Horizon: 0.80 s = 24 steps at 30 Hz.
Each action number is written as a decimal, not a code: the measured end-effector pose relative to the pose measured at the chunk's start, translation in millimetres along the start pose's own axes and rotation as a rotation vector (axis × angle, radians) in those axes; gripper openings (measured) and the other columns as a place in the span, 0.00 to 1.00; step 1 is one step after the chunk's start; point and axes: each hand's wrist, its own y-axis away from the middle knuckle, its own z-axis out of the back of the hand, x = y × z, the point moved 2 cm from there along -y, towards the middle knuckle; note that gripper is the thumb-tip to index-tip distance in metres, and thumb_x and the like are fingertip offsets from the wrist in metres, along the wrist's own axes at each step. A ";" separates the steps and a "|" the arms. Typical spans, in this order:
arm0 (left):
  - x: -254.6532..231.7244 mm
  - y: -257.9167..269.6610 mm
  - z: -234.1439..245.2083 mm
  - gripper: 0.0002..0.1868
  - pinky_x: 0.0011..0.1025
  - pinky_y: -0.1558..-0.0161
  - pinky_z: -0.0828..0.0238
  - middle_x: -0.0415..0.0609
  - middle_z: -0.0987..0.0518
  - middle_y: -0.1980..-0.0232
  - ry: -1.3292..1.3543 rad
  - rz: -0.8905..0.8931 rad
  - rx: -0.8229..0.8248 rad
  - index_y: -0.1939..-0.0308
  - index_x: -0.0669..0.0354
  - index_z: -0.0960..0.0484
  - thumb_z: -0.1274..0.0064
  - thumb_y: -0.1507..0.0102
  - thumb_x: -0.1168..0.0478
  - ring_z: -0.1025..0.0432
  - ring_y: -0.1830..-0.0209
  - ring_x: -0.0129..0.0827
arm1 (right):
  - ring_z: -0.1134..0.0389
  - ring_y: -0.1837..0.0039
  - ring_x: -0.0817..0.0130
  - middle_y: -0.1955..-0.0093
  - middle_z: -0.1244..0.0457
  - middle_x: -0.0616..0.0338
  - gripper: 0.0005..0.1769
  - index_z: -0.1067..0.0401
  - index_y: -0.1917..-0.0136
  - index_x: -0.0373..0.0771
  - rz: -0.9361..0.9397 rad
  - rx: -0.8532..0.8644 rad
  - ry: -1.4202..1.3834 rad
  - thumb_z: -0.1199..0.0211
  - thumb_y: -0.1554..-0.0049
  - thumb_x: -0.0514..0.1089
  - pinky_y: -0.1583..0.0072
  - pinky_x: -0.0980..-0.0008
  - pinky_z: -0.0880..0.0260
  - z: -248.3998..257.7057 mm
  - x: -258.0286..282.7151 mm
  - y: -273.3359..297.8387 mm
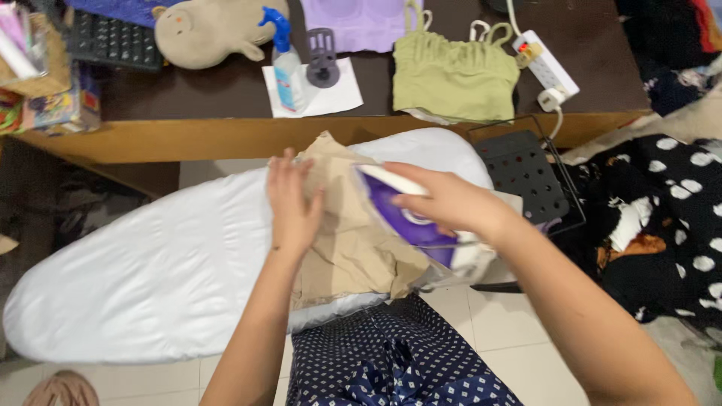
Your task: The person irons an undergarment on an ironing board, turning it over and smoothing different sections with the iron.
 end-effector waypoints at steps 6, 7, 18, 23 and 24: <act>-65.9 0.1 -62.3 0.35 0.55 0.20 0.68 0.59 0.47 0.17 -0.228 -0.123 0.377 0.26 0.61 0.38 0.52 0.31 0.44 0.58 0.16 0.58 | 0.43 0.74 0.74 0.67 0.36 0.55 0.39 0.42 0.20 0.64 -0.231 -0.142 -0.158 0.39 0.44 0.51 0.69 0.71 0.39 37.7 -59.8 38.6; -77.0 1.6 -71.1 0.38 0.56 0.21 0.69 0.59 0.48 0.17 -0.245 -0.192 0.431 0.24 0.61 0.40 0.57 0.30 0.41 0.59 0.16 0.57 | 0.43 0.74 0.74 0.67 0.36 0.55 0.39 0.42 0.20 0.64 -0.231 -0.150 -0.159 0.39 0.44 0.51 0.69 0.71 0.39 42.8 -65.0 42.3; -94.9 -47.2 -108.0 0.45 0.57 0.24 0.76 0.55 0.50 0.18 -0.376 -0.258 0.703 0.22 0.51 0.45 0.65 0.34 0.28 0.63 0.17 0.50 | 0.42 0.74 0.70 0.69 0.39 0.57 0.40 0.44 0.19 0.60 -0.359 -0.322 -0.130 0.36 0.42 0.53 0.68 0.68 0.39 64.4 -89.5 73.3; -76.7 -39.3 -65.9 0.40 0.56 0.22 0.64 0.60 0.44 0.19 -0.092 -0.210 0.285 0.23 0.59 0.38 0.45 0.35 0.47 0.55 0.18 0.56 | 0.41 0.74 0.71 0.70 0.38 0.59 0.40 0.45 0.20 0.58 -0.264 -0.277 -0.115 0.36 0.43 0.54 0.68 0.68 0.38 55.1 -70.8 69.1; -68.4 -29.9 -50.6 0.35 0.53 0.21 0.56 0.59 0.39 0.22 -0.055 -0.143 0.228 0.27 0.57 0.34 0.43 0.35 0.52 0.49 0.20 0.55 | 0.40 0.73 0.72 0.68 0.37 0.64 0.38 0.43 0.22 0.57 -0.249 -0.271 -0.126 0.36 0.43 0.53 0.69 0.69 0.37 51.3 -67.5 67.2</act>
